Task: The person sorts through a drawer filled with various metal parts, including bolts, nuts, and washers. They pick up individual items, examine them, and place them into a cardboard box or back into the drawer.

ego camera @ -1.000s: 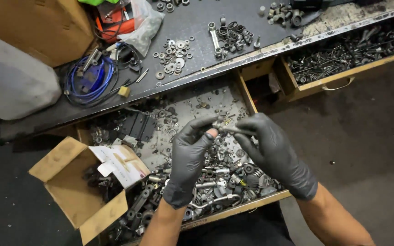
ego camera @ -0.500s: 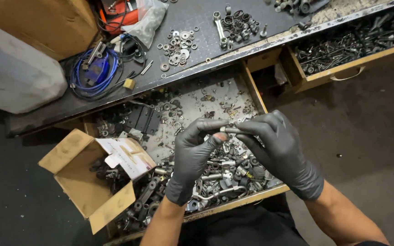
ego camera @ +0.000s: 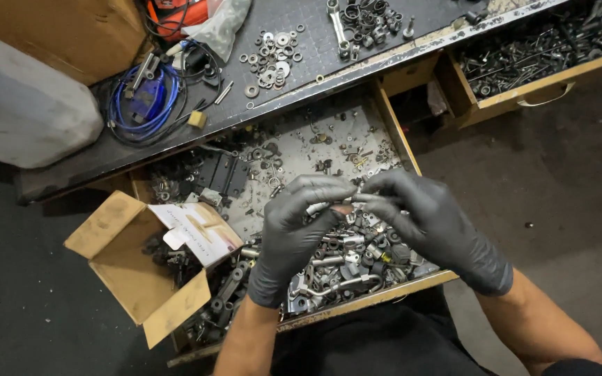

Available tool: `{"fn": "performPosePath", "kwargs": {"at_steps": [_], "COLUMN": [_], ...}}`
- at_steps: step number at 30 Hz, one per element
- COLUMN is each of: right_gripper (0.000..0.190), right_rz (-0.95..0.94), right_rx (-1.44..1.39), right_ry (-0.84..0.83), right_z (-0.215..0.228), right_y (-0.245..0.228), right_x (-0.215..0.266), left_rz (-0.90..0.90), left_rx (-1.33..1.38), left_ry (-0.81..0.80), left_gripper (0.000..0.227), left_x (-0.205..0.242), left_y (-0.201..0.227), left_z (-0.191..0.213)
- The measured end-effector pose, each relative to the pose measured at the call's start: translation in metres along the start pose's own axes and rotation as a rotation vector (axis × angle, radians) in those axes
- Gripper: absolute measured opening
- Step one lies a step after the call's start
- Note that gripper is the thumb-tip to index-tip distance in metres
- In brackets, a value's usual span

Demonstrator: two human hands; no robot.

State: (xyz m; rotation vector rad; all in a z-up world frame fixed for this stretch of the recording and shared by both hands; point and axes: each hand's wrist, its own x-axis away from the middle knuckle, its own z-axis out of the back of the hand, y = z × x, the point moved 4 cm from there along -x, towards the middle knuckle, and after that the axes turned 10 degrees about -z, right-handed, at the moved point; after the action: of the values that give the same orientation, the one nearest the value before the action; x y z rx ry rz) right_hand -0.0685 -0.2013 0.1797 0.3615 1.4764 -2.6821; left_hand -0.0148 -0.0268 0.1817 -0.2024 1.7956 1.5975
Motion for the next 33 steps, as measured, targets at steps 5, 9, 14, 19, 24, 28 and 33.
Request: {"fn": "performPosePath", "kwargs": {"at_steps": [5, 9, 14, 19, 24, 28, 33], "right_gripper": [0.015, 0.017, 0.012, 0.015, 0.011, 0.016, 0.015], "right_rz": [-0.032, -0.019, -0.088, -0.088, -0.15, -0.235, -0.315], "right_rx": [-0.033, 0.059, -0.064, -0.046, -0.07, -0.158, -0.107], "right_ry": [0.045, 0.018, 0.032, 0.074, -0.045, -0.166, -0.281], "right_z": [0.0, 0.004, -0.005, -0.002, -0.004, -0.008, -0.02], "right_y": [-0.003, -0.01, 0.009, 0.002, 0.007, 0.004, 0.027], "right_x": [0.001, -0.002, 0.005, 0.003, 0.003, 0.002, 0.019], "left_rz": [-0.021, -0.05, -0.037, 0.001, -0.045, -0.088, -0.143], "left_rx": [-0.017, -0.048, -0.064, -0.062, -0.131, -0.16, -0.447], "left_ry": [-0.017, -0.042, -0.033, -0.009, -0.081, -0.114, -0.277], "left_gripper": [0.02, 0.017, 0.017, 0.019, 0.018, 0.019, 0.036], "left_x": [-0.003, 0.001, 0.002, 0.001, 0.008, 0.035, 0.071], "left_y": [0.002, 0.003, 0.003, 0.007, -0.002, -0.03, -0.063], "left_z": [0.002, -0.001, 0.002, 0.002, 0.007, 0.008, -0.005]}}
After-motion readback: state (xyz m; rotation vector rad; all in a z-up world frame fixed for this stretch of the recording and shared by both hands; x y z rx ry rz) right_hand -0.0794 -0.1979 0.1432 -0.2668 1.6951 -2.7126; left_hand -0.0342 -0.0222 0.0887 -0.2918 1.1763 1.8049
